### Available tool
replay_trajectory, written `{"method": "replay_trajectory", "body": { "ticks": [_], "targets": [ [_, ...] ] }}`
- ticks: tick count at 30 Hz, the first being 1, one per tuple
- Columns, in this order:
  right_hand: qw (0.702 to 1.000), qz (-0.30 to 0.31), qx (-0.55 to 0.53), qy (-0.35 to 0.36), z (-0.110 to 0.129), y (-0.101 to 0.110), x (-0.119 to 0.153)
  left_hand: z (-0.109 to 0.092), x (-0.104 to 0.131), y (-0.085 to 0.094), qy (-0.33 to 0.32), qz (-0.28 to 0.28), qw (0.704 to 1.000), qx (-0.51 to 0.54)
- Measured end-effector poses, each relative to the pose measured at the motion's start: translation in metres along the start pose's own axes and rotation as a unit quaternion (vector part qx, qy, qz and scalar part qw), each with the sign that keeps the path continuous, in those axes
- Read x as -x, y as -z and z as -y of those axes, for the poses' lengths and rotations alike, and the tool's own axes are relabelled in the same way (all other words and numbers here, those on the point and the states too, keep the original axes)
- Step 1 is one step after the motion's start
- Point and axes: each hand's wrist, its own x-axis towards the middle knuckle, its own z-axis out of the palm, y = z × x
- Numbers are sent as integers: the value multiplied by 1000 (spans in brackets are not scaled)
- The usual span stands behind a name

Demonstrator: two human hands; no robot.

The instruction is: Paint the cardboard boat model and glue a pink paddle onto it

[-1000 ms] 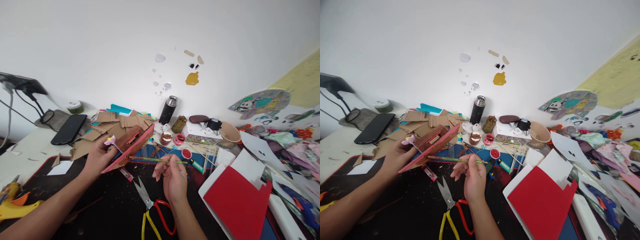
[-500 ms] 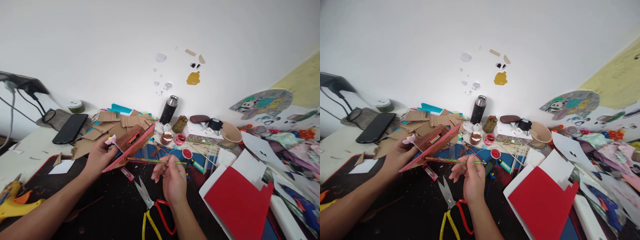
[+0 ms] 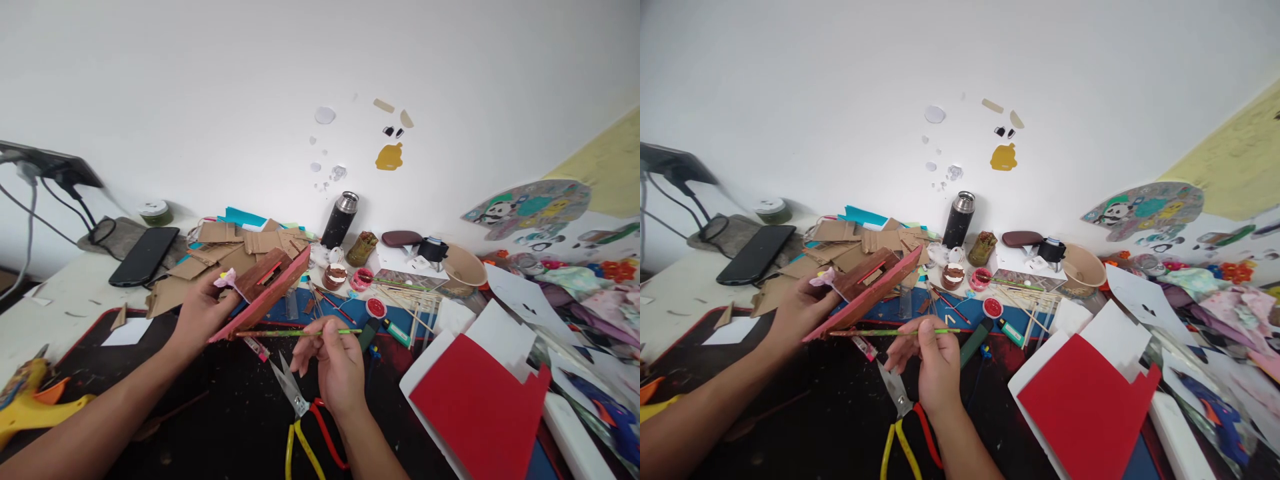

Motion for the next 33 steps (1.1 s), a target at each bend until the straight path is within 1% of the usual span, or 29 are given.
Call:
{"method": "replay_trajectory", "body": {
  "ticks": [4,8,12,16,26,33],
  "targets": [
    [1000,5,-2,-4,-2,-1,1,2,0,1,-5,0,1000,-6],
    [1000,-13,1,2,1,1,0,2,0,1,4,-3,1000,-9],
    [999,-40,-2,18,6,4,-4,3,-1,1,19,5,1000,5],
    [998,-57,-4,32,9,4,-5,3,-1,1,15,11,1000,12],
    [1000,3,4,3,-2,0,1,-3,-1,0,-4,-2,1000,2],
    [1000,9,-12,8,1,-1,2,-4,-1,-1,-5,-3,1000,9]
  ]
}}
